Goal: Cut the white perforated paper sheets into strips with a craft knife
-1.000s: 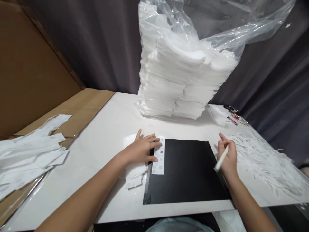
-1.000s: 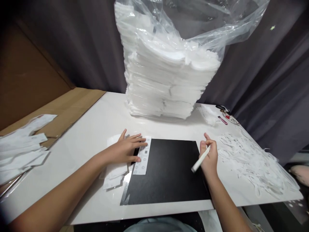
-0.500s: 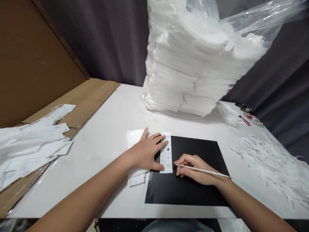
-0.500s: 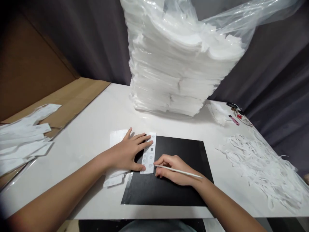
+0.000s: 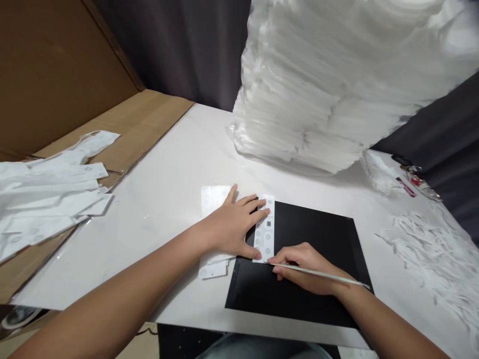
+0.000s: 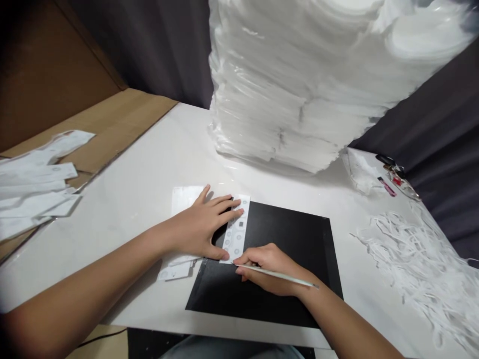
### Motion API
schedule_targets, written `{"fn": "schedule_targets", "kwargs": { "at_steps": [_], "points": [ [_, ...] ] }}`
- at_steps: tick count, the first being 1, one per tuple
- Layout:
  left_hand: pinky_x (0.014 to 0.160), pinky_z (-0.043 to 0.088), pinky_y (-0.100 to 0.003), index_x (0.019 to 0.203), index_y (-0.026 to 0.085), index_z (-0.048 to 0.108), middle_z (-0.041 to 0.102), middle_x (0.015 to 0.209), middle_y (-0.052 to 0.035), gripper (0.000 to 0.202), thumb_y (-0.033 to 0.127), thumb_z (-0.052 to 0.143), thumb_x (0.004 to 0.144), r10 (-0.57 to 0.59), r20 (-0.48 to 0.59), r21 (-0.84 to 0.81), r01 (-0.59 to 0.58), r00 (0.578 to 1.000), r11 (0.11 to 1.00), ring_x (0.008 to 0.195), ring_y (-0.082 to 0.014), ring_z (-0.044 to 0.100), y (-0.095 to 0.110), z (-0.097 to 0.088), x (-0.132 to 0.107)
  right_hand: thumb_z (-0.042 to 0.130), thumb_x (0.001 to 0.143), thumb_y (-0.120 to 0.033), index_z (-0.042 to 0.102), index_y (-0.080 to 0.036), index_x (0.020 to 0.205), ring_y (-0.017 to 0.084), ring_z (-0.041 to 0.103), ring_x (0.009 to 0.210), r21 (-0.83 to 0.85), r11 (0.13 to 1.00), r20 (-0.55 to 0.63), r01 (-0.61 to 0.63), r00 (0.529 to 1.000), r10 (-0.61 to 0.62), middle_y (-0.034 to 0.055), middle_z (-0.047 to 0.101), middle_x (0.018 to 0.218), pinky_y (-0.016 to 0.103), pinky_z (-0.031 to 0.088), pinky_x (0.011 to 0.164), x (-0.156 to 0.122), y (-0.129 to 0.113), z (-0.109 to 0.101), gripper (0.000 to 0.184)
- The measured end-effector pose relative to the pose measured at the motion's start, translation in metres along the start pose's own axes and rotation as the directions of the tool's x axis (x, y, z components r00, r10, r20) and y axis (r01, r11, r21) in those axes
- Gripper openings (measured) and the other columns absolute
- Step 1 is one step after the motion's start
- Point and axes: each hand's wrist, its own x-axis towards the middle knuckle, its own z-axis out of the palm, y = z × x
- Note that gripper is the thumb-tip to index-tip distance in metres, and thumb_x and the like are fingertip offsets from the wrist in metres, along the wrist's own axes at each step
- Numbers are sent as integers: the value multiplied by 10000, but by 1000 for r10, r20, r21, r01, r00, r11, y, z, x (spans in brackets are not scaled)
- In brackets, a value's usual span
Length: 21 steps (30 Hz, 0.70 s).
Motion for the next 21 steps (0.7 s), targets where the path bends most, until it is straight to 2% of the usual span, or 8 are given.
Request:
{"fn": "schedule_targets", "kwargs": {
  "at_steps": [8,18,21],
  "points": [
    [1082,-115,-627,1417,206,371,331,1504,-148,927,682,650,672,12,-1,-3,-12,1000,1000,1394,-369,238,-1,1,0,531,905,-343,681,-187,892,102,627,621,-11,1000,-8,10,1000,-11,11,712,734,181,450,584,-1,0,0,217],
    [1077,-90,-647,1414,176,383,325,1502,-167,947,698,643,669,-3,12,1,3,1000,1000,1392,-380,235,2,0,1,547,894,-317,652,-194,825,102,596,619,10,996,7,-88,996,88,-9,685,709,187,436,568,1,-7,0,176],
    [1077,-91,-647,1414,184,386,336,1499,-161,934,697,637,675,-2,2,3,2,1000,1000,1390,-382,241,2,0,0,518,915,-314,635,-194,827,101,566,619,-61,998,-16,-24,1000,23,-12,651,699,195,436,577,1,-10,2,189]
  ]
}}
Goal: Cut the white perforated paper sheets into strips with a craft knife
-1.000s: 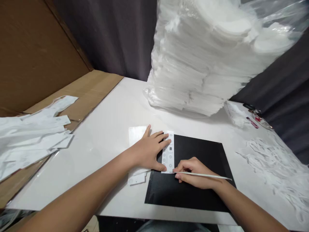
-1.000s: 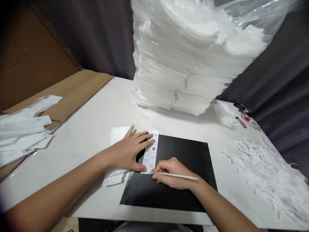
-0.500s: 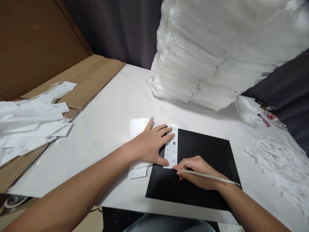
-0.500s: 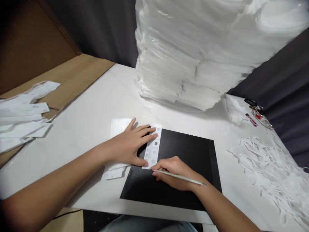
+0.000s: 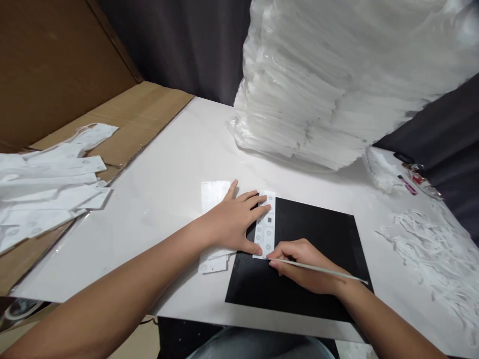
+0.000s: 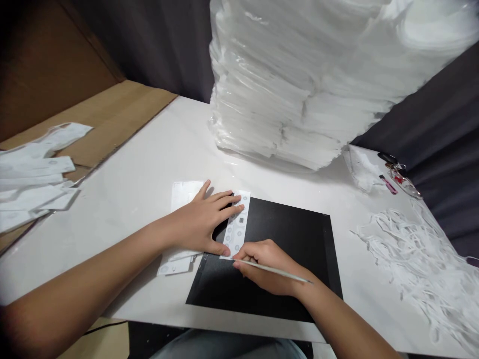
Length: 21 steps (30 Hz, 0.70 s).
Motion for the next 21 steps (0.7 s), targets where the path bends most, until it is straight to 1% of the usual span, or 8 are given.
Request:
{"fn": "schedule_targets", "kwargs": {
  "at_steps": [2,5,7,9,12,15,18,21],
  "points": [
    [1074,-95,-649,1416,184,382,334,1500,-160,934,703,627,679,4,0,3,-4,1000,1000,1391,-382,238,0,0,0,516,912,-277,624,-190,837,115,556,678,-127,984,-67,122,989,-132,7,629,752,216,453,630,-1,-1,4,158],
    [1073,-100,-648,1421,189,375,322,1506,-158,946,726,608,678,9,6,9,-9,1000,1000,1397,-379,223,-1,0,0,529,884,-189,602,-182,857,147,541,799,-353,898,-161,262,928,-335,56,620,927,244,477,686,-3,2,13,79],
    [1072,-105,-647,1423,185,370,315,1508,-161,961,736,605,671,12,10,13,-12,1000,1000,1399,-378,217,-1,1,0,518,884,-149,583,-175,865,159,537,831,-453,837,-167,308,893,-419,63,630,975,258,492,706,-5,4,21,72],
    [1072,-109,-646,1425,178,366,308,1511,-165,974,736,610,665,12,12,19,-12,1000,1000,1399,-377,215,-1,1,-1,484,904,-130,568,-163,871,173,543,837,-526,781,-124,337,878,-463,65,647,951,294,502,742,-7,4,28,97],
    [1077,-112,-636,1428,184,361,303,1514,-159,975,729,615,660,11,17,20,-12,1000,1000,1401,-381,207,-1,2,-1,397,930,-107,565,-140,915,197,556,846,-596,732,-75,330,885,-460,99,643,961,344,509,752,-8,3,35,172],
    [1075,-116,-637,1431,200,353,295,1520,-149,977,729,618,653,8,17,21,-8,1000,1000,1402,-382,202,-1,3,-1,356,926,-88,556,-139,955,207,582,880,-588,750,-105,304,890,-444,125,631,1005,357,521,776,-9,6,36,209],
    [1069,-100,-656,1428,193,356,297,1517,-159,989,727,630,641,11,4,19,-11,1000,1000,1392,-390,224,-2,3,-1,382,921,-113,542,-180,978,204,621,942,-513,828,-267,226,875,-403,110,637,1044,346,525,841,-8,13,29,182],
    [1063,-103,-667,1413,169,385,353,1485,-177,983,731,630,644,42,-20,27,-41,999,999,1383,-397,243,-2,1,-1,434,918,-169,530,-223,945,194,658,957,-347,927,-481,142,822,-306,88,664,1051,333,536,847,-8,17,18,114]
  ]
}}
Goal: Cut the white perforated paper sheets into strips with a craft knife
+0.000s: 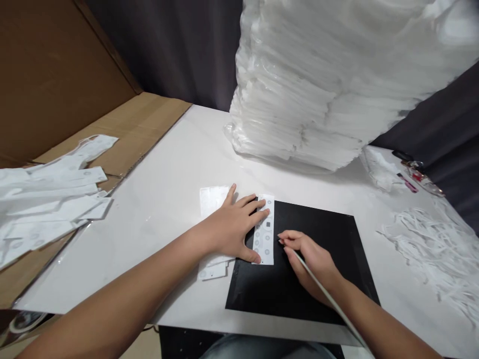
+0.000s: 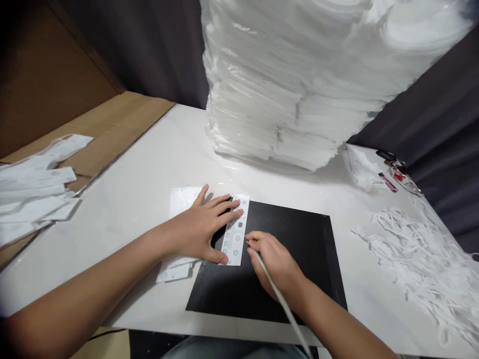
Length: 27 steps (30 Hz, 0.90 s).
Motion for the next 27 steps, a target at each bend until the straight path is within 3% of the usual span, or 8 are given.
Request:
{"fn": "schedule_targets", "kwargs": {
  "at_steps": [4,9,16,21,27],
  "points": [
    [1062,-152,-645,1392,166,436,456,1412,-187,942,765,572,678,108,-13,-30,-109,994,994,1358,-392,301,10,-6,-3,509,900,-244,543,-232,833,196,679,943,224,955,-136,-192,965,226,72,706,1017,345,543,842,10,4,-12,75],
    [1081,-122,-642,1313,291,541,557,1324,-95,713,635,669,702,248,79,-214,-226,966,950,1183,-332,525,26,-12,-6,556,872,-306,589,-210,762,192,684,925,422,863,-93,-280,933,348,69,728,968,333,540,829,24,13,-19,149],
    [1089,-125,-628,1272,345,573,563,1323,-48,576,525,700,740,295,156,-315,-236,943,919,1212,-314,505,31,-14,-3,565,836,-236,634,-196,759,185,688,891,297,878,49,-375,924,378,54,731,973,321,525,801,29,28,-20,110],
    [1127,-57,-594,1239,340,599,575,1304,-31,527,487,705,744,299,148,-337,-237,943,911,1177,-285,534,32,-16,0,567,837,-223,669,-203,771,187,687,890,247,892,78,-378,926,371,51,733,967,326,524,811,30,27,-22,123],
    [1102,-82,-630,1244,357,593,586,1289,-31,525,497,698,749,282,134,-354,-220,950,909,1192,-293,522,31,-15,-1,576,835,-221,678,-212,771,186,685,886,218,899,78,-380,925,373,45,734,966,329,527,816,32,27,-22,120]
  ]
}}
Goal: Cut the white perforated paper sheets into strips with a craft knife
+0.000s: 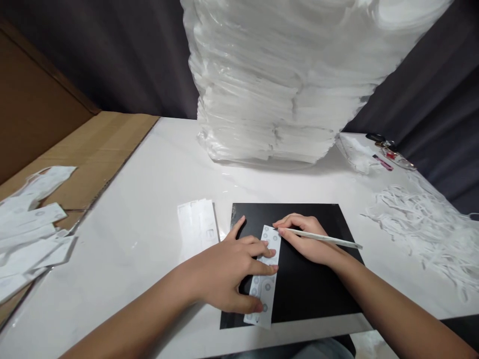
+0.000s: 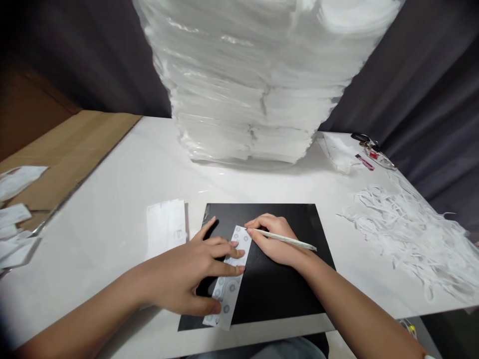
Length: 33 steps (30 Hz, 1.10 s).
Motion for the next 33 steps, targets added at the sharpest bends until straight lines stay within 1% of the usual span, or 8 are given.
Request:
{"fn": "schedule_targets", "kwargs": {
  "at_steps": [5,9,12,15,18,22,27,33],
  "points": [
    [1100,-96,-625,1238,354,597,589,1280,-30,520,485,706,747,4,-3,-3,-4,1000,1000,1185,-286,526,-1,1,0,554,861,-202,659,-215,799,191,665,903,-136,980,12,143,990,-143,46,731,955,332,536,803,-4,-2,5,123],
    [1090,-124,-630,1227,333,607,608,1227,-30,519,456,728,737,-4,-13,44,5,1000,999,1137,-274,545,2,5,2,441,907,-144,618,-189,858,236,620,955,-422,828,119,369,928,-353,99,708,950,394,531,811,-11,0,9,189],
    [1092,-102,-642,1207,332,622,627,1172,-20,501,456,732,735,-3,-52,106,8,999,994,1063,-261,574,3,9,4,389,933,-157,599,-188,865,246,622,968,-537,785,-42,310,919,-392,127,690,948,407,529,827,-9,7,0,223],
    [1104,-68,-640,1211,341,614,630,1165,-14,464,485,694,777,19,-104,182,1,994,983,1027,-242,595,-2,12,6,419,933,-223,590,-208,906,242,644,965,-500,850,-283,168,895,-344,112,701,965,404,534,839,-3,13,-16,175],
    [1089,-76,-664,1232,303,594,595,1248,-58,442,499,625,837,5,-202,305,58,979,951,1142,-289,546,-11,12,7,460,917,-278,589,-223,905,240,658,976,-393,916,-391,76,888,-242,82,711,1004,409,532,849,1,15,-23,140],
    [1089,-63,-670,1053,238,660,552,1305,-73,196,328,554,914,-47,-281,362,151,958,920,1247,-307,454,-14,5,7,489,907,-295,603,-224,896,225,657,935,-365,921,-322,133,911,-259,76,700,980,373,526,838,-1,13,-15,135],
    [1158,20,-552,831,238,674,584,1125,-3,160,256,545,923,52,-71,144,-41,996,989,1099,-168,539,0,-3,5,490,912,-296,624,-205,923,203,646,824,-367,913,-201,181,942,-267,69,671,865,315,518,747,-4,11,-9,162],
    [1167,37,-529,752,211,661,579,1047,-10,166,197,568,890,101,-45,155,-93,994,984,1029,-168,547,8,4,7,484,913,-327,638,-218,953,184,649,696,-339,931,-146,137,970,-196,24,671,744,282,499,677,-6,7,-8,193]
  ]
}}
